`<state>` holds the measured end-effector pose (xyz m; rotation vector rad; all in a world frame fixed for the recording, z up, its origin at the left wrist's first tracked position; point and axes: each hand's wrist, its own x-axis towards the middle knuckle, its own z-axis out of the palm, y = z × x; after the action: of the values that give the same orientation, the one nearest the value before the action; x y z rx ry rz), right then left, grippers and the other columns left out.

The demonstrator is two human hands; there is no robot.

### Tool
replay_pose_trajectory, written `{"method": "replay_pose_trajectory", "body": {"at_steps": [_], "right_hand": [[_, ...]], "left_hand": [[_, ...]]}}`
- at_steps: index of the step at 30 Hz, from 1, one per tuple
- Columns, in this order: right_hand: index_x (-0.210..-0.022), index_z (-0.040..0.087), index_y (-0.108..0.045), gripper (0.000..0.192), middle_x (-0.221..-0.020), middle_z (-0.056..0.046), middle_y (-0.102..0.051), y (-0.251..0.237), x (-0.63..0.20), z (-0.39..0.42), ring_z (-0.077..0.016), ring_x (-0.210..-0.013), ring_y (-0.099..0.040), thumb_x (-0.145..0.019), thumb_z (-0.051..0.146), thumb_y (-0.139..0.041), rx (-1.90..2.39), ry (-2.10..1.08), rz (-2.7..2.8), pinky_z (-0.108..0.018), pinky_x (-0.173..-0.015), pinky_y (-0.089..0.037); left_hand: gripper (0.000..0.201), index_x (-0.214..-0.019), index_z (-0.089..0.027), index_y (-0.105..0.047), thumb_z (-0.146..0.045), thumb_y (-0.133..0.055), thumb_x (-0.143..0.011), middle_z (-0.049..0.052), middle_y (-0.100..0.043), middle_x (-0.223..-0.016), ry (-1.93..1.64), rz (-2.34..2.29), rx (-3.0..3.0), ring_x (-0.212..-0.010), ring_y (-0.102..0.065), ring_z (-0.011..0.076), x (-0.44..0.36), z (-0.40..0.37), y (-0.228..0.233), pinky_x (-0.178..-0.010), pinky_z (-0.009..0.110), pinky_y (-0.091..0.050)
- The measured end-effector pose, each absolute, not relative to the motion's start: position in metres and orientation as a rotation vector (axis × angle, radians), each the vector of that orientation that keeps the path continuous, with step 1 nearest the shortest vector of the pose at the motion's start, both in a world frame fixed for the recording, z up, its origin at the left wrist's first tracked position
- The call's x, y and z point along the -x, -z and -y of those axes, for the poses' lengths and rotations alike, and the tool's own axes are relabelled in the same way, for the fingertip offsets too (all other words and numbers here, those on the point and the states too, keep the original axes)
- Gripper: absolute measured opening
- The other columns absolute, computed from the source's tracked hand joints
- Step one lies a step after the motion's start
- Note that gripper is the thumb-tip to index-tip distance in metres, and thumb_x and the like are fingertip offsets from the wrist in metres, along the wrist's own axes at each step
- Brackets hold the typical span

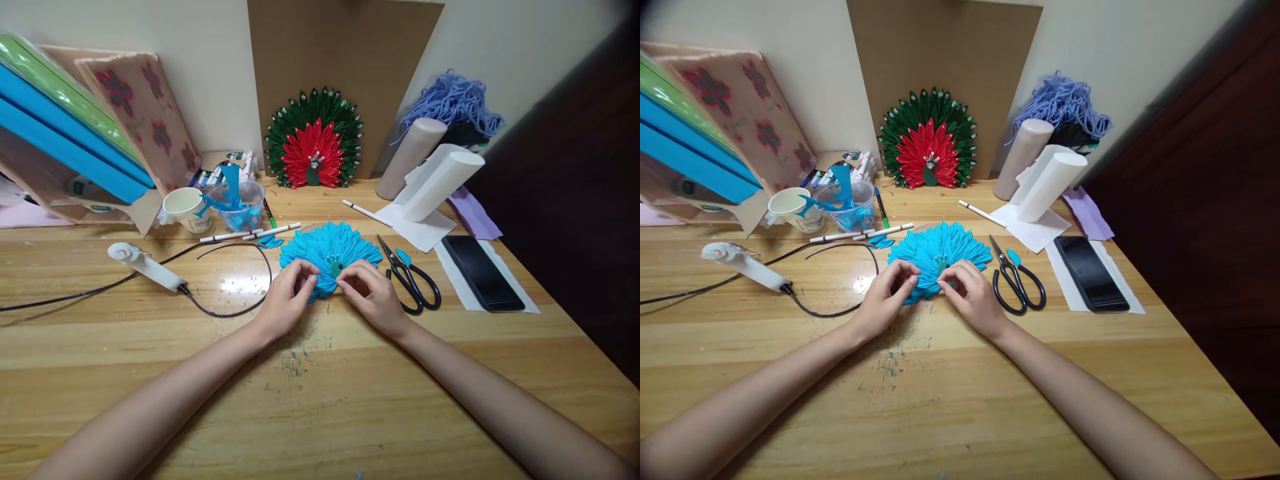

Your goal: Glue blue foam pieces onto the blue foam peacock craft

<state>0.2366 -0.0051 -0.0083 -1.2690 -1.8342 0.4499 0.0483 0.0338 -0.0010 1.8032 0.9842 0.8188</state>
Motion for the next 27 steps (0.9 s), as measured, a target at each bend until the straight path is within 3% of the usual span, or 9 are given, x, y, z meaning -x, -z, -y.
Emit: {"method": "replay_pose_trajectory", "body": {"at_steps": [9, 16, 21, 27], "right_hand": [[-0.086, 0.020, -0.057, 0.007, -0.083, -0.004, -0.056, 0.012, -0.236, 0.005, -0.0158, -0.077, -0.054, -0.088, 0.024, -0.052, 1.296, -0.491, 1.731, -0.028, -0.065, -0.045], [-0.089, 0.021, -0.060, 0.010, -0.086, -0.005, -0.060, 0.012, -0.237, 0.005, -0.0178, -0.084, -0.056, -0.089, 0.024, -0.050, 1.280, -0.497, 1.764, -0.032, -0.075, -0.045], [-0.087, 0.021, -0.059, 0.013, -0.084, -0.005, -0.061, 0.009, -0.232, 0.005, -0.0181, -0.083, -0.057, -0.091, 0.024, -0.047, 1.286, -0.480, 1.733, -0.032, -0.075, -0.045], [-0.088, 0.019, -0.060, 0.013, -0.091, -0.007, -0.062, -0.007, -0.284, -0.025, -0.0208, -0.090, -0.057, -0.088, 0.019, -0.047, 1.566, -0.204, 1.675, -0.036, -0.080, -0.044]], "left_hand": [[0.013, -0.093, -0.019, -0.053, -0.028, -0.045, -0.088, 0.002, -0.059, -0.085, -1.018, -1.258, -1.860, -0.073, -0.054, 0.0139, -0.036, -0.058, -0.001, -0.065, 0.025, -0.041], [0.016, -0.096, -0.018, -0.054, -0.028, -0.046, -0.086, 0.006, -0.060, -0.090, -1.066, -1.674, -1.958, -0.083, -0.056, 0.0204, -0.010, -0.094, -0.002, -0.073, 0.033, -0.044], [0.018, -0.097, -0.015, -0.056, -0.024, -0.048, -0.084, 0.012, -0.048, -0.103, -1.067, -1.708, -2.185, -0.101, -0.049, 0.0273, -0.011, -0.091, 0.002, -0.085, 0.043, -0.043], [0.018, -0.099, -0.016, -0.054, -0.014, -0.046, -0.083, 0.012, -0.045, -0.108, -1.134, -1.396, -2.399, -0.108, -0.046, 0.0256, -0.025, -0.072, -0.011, -0.092, 0.042, -0.041]]}}
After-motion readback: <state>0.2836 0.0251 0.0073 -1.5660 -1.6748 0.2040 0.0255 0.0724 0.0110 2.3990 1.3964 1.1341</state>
